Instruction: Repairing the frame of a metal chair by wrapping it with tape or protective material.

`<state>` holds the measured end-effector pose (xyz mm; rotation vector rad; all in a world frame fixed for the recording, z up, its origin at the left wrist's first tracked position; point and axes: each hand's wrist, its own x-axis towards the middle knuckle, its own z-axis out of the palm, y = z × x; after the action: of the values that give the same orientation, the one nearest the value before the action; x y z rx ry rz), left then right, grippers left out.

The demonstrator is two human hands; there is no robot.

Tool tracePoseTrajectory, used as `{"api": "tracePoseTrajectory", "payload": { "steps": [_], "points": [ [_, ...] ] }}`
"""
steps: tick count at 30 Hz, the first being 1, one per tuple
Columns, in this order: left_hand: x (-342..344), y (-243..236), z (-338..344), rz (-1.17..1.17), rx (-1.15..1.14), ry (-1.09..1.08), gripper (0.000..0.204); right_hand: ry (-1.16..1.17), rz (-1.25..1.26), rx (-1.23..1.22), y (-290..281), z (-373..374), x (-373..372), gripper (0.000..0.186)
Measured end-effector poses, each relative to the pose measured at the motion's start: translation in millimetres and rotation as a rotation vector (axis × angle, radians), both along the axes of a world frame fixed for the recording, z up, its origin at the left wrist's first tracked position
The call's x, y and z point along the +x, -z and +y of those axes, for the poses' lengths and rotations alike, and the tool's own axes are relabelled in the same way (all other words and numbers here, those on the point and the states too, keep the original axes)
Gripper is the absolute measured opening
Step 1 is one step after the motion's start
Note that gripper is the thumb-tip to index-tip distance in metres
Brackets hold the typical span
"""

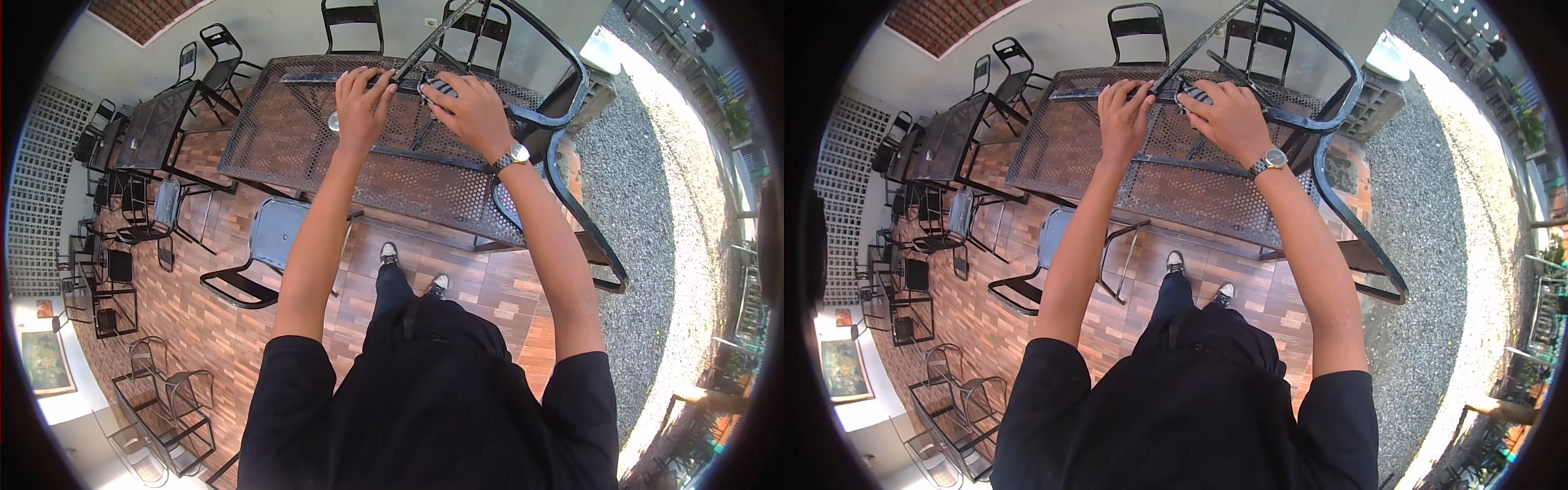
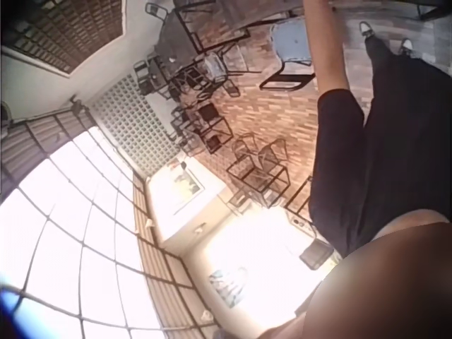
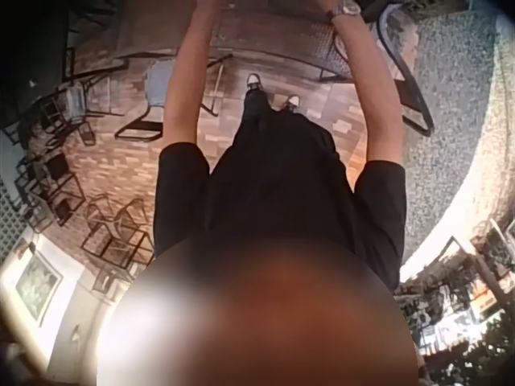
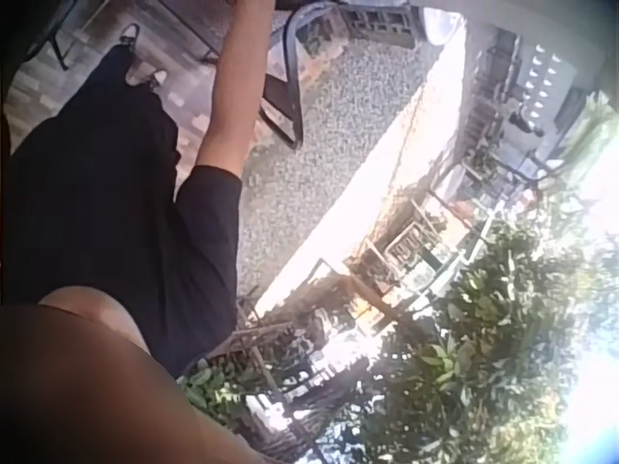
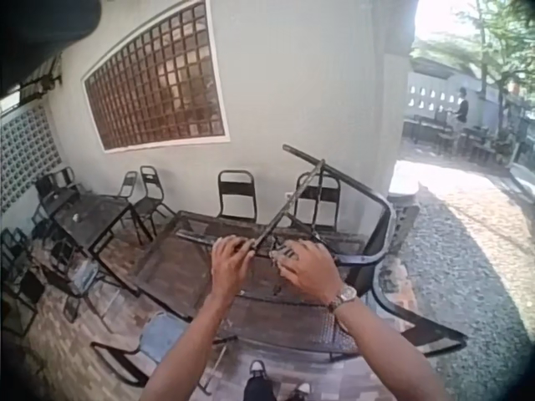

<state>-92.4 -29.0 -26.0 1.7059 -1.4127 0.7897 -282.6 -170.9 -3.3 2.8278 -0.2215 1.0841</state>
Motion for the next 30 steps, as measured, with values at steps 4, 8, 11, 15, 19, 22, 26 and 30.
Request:
{"api": "tracePoseTrajectory", "payload": {
  "steps": [4,8,11,15,19,22,26,30],
  "points": [
    [1,-1,0,-0.005,0.007,-0.009,0.028,0.022,0.060,0.056,-6,4,7,0.032],
    [-3,-3,0,0.017,0.020,-0.010,0.027,0.048,0.055,0.044,-5,14,22,0.031],
    [-2,-3,2,0.034,0.038,0.007,0.027,0.024,0.025,0.043,-4,15,25,0.032],
    [-1,-4,0,-0.002,-0.001,0.020,0.025,-0.054,-0.020,-0.016,-5,6,20,0.029],
    [-1,-3,4,0.041,0.037,0.024,0.027,-0.091,0.007,-0.029,-7,1,8,0.031],
    [-1,-1,4,0.039,0.036,0.023,0.027,-0.090,0.012,-0.090,-9,-1,2,0.032],
    [-7,0,1,0.050,0.035,-0.010,0.028,0.026,0.038,-0.031,-9,4,12,0.029],
    [-6,-1,-1,0.071,0.016,0.006,0.028,0.214,0.245,0.059,-18,6,33,0.031]
  ]
}}
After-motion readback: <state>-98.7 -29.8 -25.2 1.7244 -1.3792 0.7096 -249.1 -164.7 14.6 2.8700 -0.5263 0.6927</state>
